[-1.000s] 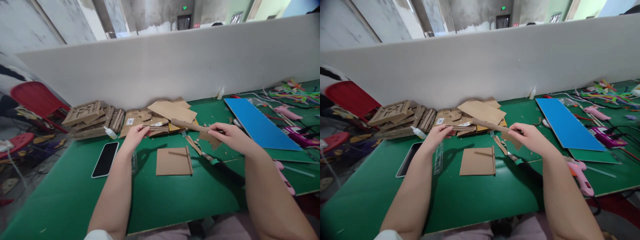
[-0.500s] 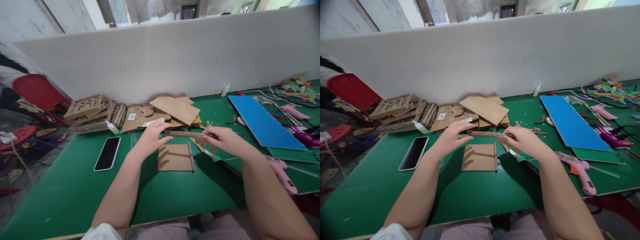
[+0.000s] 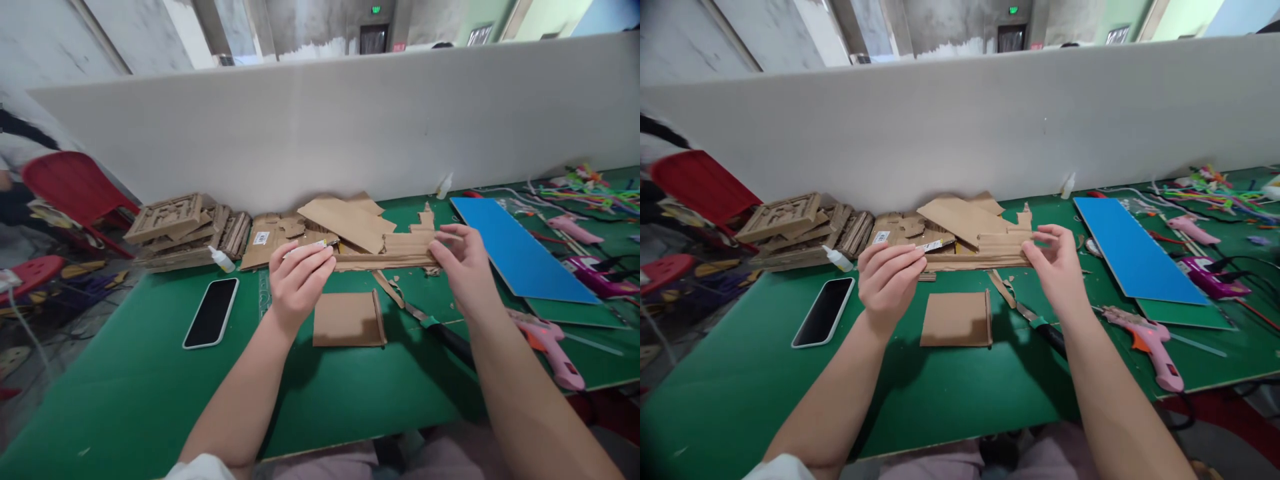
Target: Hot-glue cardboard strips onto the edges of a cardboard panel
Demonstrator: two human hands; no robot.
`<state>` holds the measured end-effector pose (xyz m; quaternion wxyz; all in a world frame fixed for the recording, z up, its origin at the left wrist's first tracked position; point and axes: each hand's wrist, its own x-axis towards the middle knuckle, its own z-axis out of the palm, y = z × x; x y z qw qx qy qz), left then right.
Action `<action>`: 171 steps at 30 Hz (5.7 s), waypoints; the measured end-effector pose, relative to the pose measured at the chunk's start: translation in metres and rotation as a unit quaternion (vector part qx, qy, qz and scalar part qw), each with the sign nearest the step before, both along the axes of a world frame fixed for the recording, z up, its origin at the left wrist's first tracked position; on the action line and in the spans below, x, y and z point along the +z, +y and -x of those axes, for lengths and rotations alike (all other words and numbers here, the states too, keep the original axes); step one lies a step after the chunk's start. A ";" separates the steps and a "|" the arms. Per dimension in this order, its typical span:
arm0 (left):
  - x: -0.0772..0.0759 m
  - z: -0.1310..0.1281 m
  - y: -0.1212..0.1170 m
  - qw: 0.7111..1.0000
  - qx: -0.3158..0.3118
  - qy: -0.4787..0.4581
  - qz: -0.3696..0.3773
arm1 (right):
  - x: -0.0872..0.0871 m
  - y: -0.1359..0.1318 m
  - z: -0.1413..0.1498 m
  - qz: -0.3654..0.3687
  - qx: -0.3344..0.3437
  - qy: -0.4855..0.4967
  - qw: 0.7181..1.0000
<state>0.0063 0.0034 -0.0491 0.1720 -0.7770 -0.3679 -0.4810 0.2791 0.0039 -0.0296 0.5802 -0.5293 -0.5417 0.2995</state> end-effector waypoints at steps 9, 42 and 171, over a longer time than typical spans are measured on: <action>0.012 -0.019 0.000 0.973 -0.020 0.148 0.175 | -0.005 -0.009 0.009 0.048 0.054 0.079 0.994; 0.003 -0.053 -0.016 0.934 0.012 0.124 0.335 | -0.028 -0.016 0.039 0.061 0.062 0.042 0.995; 0.011 -0.030 -0.004 0.773 -0.242 -0.167 0.561 | -0.015 -0.025 0.019 0.010 0.200 -0.340 0.919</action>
